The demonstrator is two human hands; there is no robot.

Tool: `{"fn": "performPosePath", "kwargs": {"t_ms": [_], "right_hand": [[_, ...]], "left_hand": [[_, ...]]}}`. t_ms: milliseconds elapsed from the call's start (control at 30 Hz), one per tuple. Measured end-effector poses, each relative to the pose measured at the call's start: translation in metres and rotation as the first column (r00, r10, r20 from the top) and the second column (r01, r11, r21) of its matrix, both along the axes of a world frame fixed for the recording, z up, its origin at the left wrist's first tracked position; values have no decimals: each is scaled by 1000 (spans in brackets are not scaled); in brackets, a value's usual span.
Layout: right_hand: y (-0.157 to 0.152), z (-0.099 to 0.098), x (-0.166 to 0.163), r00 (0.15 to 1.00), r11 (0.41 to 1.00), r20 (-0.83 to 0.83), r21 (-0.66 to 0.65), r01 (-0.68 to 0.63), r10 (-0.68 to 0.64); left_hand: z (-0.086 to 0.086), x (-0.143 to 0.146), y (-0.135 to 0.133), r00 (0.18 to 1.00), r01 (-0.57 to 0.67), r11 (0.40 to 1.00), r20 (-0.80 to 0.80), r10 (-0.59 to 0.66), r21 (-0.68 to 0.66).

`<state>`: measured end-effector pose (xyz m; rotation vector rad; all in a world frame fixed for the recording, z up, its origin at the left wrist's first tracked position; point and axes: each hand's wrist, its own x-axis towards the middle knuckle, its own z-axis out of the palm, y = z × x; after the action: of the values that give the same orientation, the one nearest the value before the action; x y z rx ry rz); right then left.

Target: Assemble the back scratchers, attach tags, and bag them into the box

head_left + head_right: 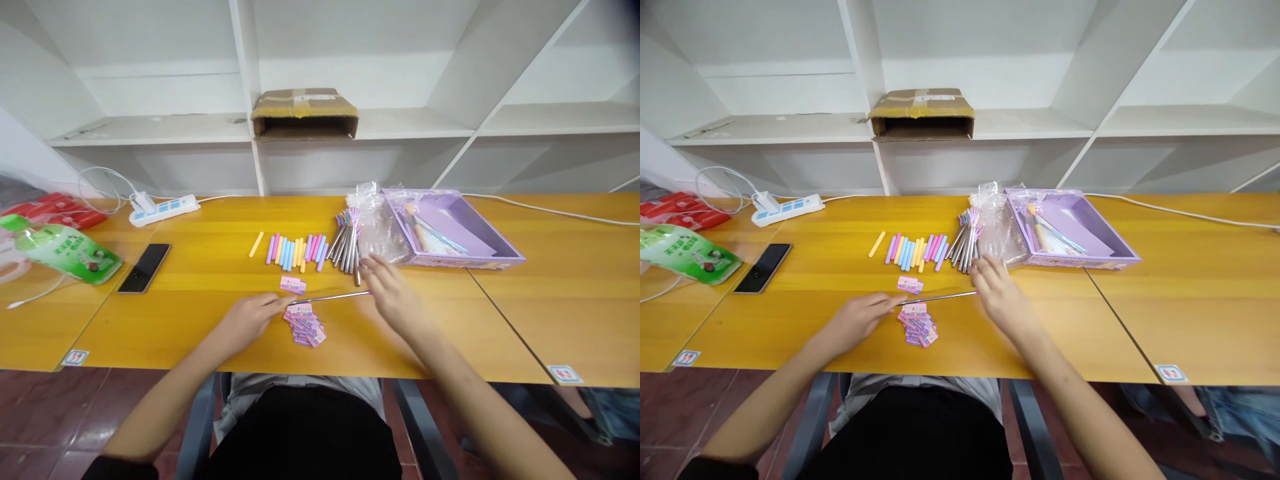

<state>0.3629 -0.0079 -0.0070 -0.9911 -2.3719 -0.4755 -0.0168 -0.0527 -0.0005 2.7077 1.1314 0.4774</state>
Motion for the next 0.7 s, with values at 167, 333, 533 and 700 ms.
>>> {"fn": "performPosePath", "kwargs": {"t_ms": [167, 333, 533, 700], "right_hand": [[-21, -1, -81, 997, 998, 71, -50, -32, 36], [-25, -6, -88, 996, 997, 87, -67, -29, 35], [-27, -4, -92, 996, 996, 91, 87, 13, -21], [-24, 2, -96, 996, 994, 82, 106, -28, 19]], "left_hand": [[-2, 45, -5, 997, 18, 999, 69, -15, -47], [3, 38, -6, 999, 28, 998, 39, -26, -48], [4, 34, -9, 999, 25, 999, 41, -23, -48], [6, 39, -12, 998, 16, 1000, 56, -15, -7]]}}
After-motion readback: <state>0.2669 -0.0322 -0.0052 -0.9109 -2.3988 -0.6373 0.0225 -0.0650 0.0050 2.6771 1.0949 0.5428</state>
